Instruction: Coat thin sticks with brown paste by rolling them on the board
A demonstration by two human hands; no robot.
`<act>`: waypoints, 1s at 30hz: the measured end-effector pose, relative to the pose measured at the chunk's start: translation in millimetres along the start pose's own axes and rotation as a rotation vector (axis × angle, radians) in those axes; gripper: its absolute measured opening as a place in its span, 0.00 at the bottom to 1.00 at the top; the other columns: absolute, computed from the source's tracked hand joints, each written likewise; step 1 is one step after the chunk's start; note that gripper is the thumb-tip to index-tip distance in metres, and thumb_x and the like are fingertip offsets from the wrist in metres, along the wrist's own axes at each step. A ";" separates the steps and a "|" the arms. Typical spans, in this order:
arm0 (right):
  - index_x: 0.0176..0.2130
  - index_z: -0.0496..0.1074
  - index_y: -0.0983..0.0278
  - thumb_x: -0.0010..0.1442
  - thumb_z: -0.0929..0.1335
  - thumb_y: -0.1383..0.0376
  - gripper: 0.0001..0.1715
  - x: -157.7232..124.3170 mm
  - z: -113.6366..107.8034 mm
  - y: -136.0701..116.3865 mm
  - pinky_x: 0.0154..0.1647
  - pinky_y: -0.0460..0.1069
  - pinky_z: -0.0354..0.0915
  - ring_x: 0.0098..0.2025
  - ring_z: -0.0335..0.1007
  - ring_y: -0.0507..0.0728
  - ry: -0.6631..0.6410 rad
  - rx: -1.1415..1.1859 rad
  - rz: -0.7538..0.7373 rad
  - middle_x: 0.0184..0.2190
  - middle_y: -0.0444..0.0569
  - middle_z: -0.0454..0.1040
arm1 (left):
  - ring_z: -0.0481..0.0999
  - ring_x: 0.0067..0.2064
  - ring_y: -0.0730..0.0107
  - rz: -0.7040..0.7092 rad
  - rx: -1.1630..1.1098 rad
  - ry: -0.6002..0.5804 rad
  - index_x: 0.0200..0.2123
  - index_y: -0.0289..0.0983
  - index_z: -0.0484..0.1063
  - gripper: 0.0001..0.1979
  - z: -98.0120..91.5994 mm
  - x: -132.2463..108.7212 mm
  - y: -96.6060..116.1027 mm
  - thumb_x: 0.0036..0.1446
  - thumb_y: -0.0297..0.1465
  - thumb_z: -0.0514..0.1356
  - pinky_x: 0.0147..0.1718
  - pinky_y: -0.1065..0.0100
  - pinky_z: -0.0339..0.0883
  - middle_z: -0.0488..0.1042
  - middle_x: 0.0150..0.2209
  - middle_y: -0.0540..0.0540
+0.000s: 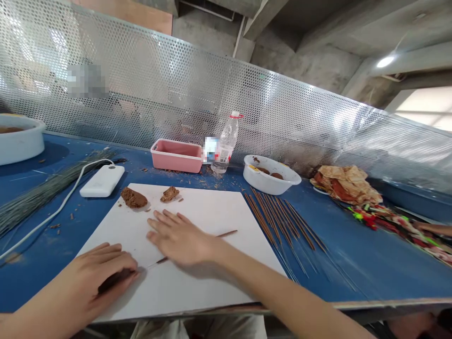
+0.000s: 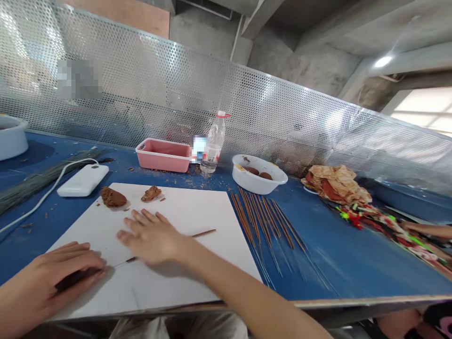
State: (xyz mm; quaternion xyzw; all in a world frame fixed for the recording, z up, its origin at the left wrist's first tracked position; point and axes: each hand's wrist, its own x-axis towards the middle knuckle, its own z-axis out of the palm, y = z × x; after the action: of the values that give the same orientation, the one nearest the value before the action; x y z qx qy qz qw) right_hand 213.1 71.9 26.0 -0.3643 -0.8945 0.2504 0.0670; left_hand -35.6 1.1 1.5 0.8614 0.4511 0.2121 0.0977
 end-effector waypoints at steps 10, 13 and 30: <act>0.78 0.55 0.59 0.82 0.52 0.49 0.36 -21.0 6.0 12.9 0.82 0.62 0.39 0.82 0.38 0.59 0.181 -0.078 0.053 0.80 0.45 0.48 | 0.77 0.38 0.67 -0.029 -0.045 -0.095 0.35 0.41 0.79 0.14 -7.2 2.3 7.1 0.73 0.36 0.57 0.39 0.70 0.67 0.79 0.35 0.50; 0.79 0.54 0.60 0.81 0.52 0.48 0.37 -41.3 24.0 0.7 0.82 0.63 0.40 0.82 0.37 0.60 0.195 -0.113 0.112 0.81 0.47 0.45 | 0.77 0.37 0.69 0.007 -0.087 -0.133 0.35 0.42 0.78 0.13 -10.3 2.6 7.6 0.72 0.34 0.57 0.39 0.73 0.68 0.79 0.35 0.51; 0.79 0.52 0.62 0.81 0.53 0.47 0.38 -39.2 -20.1 44.0 0.82 0.63 0.38 0.82 0.37 0.61 0.131 -0.115 0.155 0.81 0.49 0.45 | 0.79 0.36 0.65 -0.022 -0.015 -0.050 0.34 0.46 0.78 0.16 3.7 1.1 -13.5 0.72 0.42 0.56 0.38 0.69 0.73 0.79 0.34 0.51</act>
State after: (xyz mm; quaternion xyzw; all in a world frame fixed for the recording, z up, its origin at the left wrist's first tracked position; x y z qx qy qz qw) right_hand 274.8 79.9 24.0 -0.4512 -0.8702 0.1787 0.0846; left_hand -43.3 9.8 -6.4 0.8606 0.4564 0.1928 0.1177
